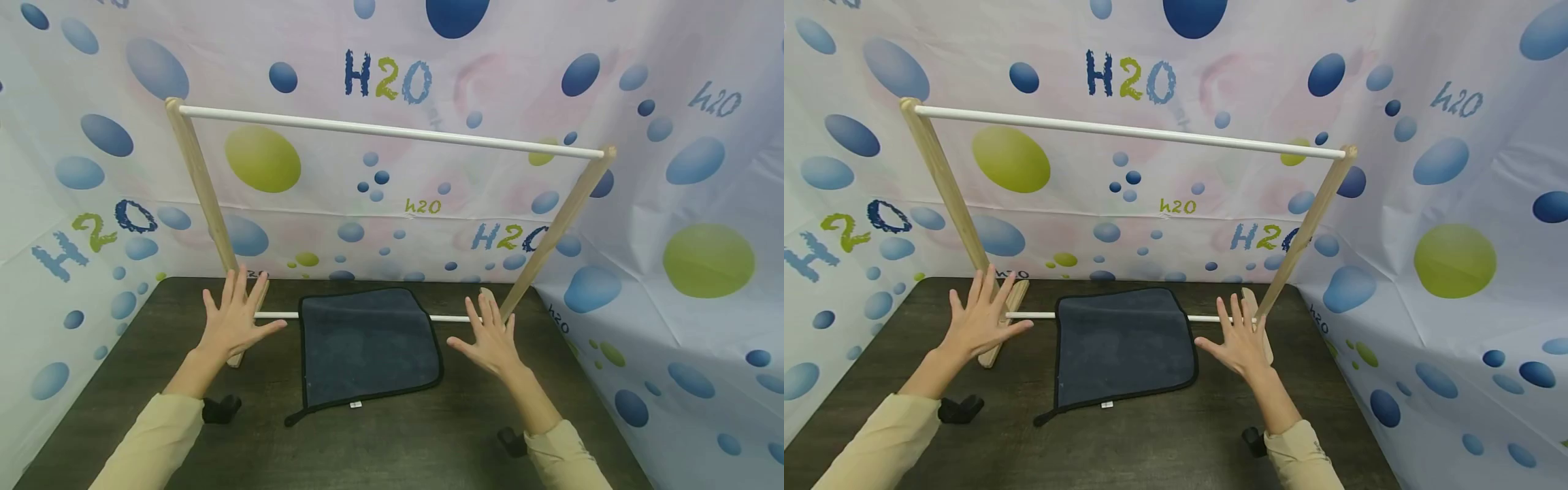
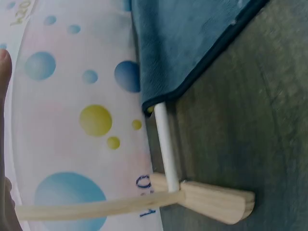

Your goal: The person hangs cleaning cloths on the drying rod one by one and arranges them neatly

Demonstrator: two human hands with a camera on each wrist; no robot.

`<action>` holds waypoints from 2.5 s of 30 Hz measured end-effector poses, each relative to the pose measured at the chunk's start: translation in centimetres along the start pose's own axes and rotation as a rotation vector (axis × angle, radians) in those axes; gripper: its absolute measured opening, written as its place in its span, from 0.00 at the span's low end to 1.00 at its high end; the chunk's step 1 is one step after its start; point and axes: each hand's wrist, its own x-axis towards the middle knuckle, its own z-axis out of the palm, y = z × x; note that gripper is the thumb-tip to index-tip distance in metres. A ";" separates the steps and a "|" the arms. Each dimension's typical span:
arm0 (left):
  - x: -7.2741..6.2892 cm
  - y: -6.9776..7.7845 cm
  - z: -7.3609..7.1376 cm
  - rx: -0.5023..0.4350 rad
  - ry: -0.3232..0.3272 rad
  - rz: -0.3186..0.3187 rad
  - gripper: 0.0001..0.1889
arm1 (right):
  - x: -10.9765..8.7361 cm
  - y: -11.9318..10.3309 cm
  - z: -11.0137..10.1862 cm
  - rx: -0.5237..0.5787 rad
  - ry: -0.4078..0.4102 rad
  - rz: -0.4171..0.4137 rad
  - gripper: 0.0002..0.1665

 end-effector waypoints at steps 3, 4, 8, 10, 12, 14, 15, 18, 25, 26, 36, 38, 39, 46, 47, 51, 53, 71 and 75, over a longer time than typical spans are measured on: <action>0.4 -0.6 -0.8 -0.019 0.030 -0.018 0.52 | 0.1 -0.2 0.1 0.011 -0.012 0.000 0.57; 0.5 -0.9 -1.1 -0.030 0.044 -0.022 0.52 | 0.2 -0.2 0.1 0.002 -0.016 0.001 0.57; 1.0 -1.7 -1.9 -0.059 0.104 -0.035 0.52 | 0.3 -0.6 0.2 -0.021 -0.036 -0.001 0.56; 1.3 -2.1 -2.2 -0.064 0.134 -0.037 0.52 | 0.4 -0.7 0.3 -0.007 -0.043 -0.007 0.56; 1.5 -2.6 -2.4 -0.068 0.160 -0.035 0.51 | 0.5 -0.8 0.5 0.025 -0.052 -0.018 0.56; 1.8 -3.1 -2.5 -0.065 0.184 -0.031 0.51 | 0.5 -0.9 0.7 0.077 -0.067 -0.031 0.56; 1.9 -3.3 -2.6 -0.065 0.196 -0.030 0.50 | 0.6 -1.0 0.8 0.100 -0.076 -0.037 0.56; 2.3 -4.0 -2.9 -0.083 0.229 -0.032 0.50 | 0.6 -1.1 1.3 0.168 -0.096 -0.060 0.55; 3.3 -5.0 -3.5 -0.124 0.278 -0.067 0.51 | 1.0 -1.5 2.4 0.293 -0.141 -0.087 0.54; 3.4 -5.1 -3.5 -0.127 0.278 -0.075 0.51 | 1.1 -1.5 2.6 0.304 -0.148 -0.087 0.54; 4.8 -6.4 -3.2 -0.213 0.374 0.000 0.48 | 1.3 -1.8 4.8 0.409 -0.187 -0.122 0.52; 5.0 -6.7 -3.4 -0.237 0.371 0.021 0.48 | 1.2 -1.8 5.4 0.440 -0.187 -0.137 0.52; 5.1 -6.7 -3.5 -0.243 0.371 0.028 0.47 | 1.1 -1.8 5.7 0.455 -0.187 -0.142 0.52; 6.0 -6.9 -4.2 -0.221 0.463 0.081 0.51 | 1.3 -1.7 7.3 0.517 -0.212 -0.147 0.50; 6.2 -6.9 -4.3 -0.221 0.471 0.091 0.51 | 1.3 -1.8 7.5 0.523 -0.224 -0.141 0.49; 6.6 -6.9 -4.4 -0.226 0.506 0.143 0.51 | 1.5 -2.1 8.1 0.545 -0.267 -0.118 0.48; 6.8 -7.0 -4.3 -0.226 0.527 0.164 0.51 | 1.6 -2.3 8.3 0.552 -0.289 -0.109 0.47; 6.9 -6.9 -4.0 -0.280 0.558 0.169 0.47 | 1.8 -2.8 10.6 0.466 -0.350 0.002 0.53; 7.0 -6.8 -4.1 -0.288 0.543 0.148 0.47 | 1.9 -2.9 11.4 0.399 -0.297 -0.016 0.53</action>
